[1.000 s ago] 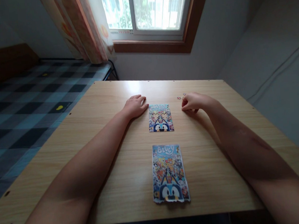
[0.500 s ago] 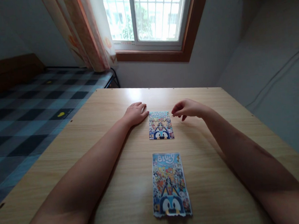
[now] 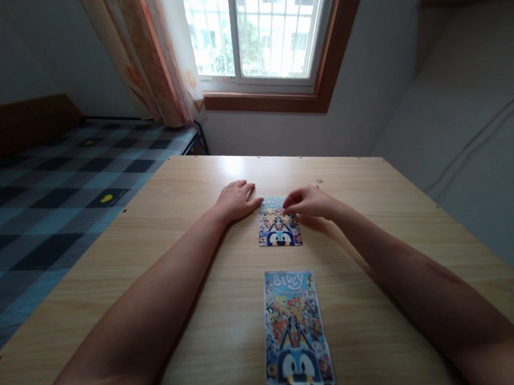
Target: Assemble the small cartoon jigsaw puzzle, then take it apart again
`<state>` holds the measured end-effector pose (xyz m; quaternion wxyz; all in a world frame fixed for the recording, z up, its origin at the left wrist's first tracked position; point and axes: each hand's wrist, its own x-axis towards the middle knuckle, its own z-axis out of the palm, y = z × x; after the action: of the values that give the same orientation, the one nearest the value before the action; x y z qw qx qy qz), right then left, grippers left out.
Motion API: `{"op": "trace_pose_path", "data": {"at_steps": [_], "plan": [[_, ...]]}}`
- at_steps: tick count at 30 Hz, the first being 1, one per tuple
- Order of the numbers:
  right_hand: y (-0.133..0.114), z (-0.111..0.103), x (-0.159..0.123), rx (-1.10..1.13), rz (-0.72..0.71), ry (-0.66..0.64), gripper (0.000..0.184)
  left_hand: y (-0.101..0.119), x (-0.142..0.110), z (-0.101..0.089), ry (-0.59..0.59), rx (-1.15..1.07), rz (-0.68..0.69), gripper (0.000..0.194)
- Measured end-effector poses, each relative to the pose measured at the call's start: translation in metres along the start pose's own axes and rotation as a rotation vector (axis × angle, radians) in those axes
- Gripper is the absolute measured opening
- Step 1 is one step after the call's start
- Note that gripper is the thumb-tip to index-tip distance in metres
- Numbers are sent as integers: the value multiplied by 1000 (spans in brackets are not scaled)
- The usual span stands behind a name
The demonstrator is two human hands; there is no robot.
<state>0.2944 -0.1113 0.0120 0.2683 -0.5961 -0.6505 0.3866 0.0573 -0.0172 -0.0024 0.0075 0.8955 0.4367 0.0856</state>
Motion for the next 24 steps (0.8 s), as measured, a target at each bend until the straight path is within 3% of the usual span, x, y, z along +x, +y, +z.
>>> {"op": "trace_pose_path", "data": {"at_steps": [11, 20, 24], "plan": [[5, 7, 1, -197, -82, 87, 15, -2, 1, 4, 18, -6, 10, 63], [11, 5, 1, -246, -91, 79, 44, -2, 2, 3, 26, -8, 7, 60], [9, 3, 0, -264, -111, 60, 32, -2, 1, 2, 20, -2, 2, 62]]}}
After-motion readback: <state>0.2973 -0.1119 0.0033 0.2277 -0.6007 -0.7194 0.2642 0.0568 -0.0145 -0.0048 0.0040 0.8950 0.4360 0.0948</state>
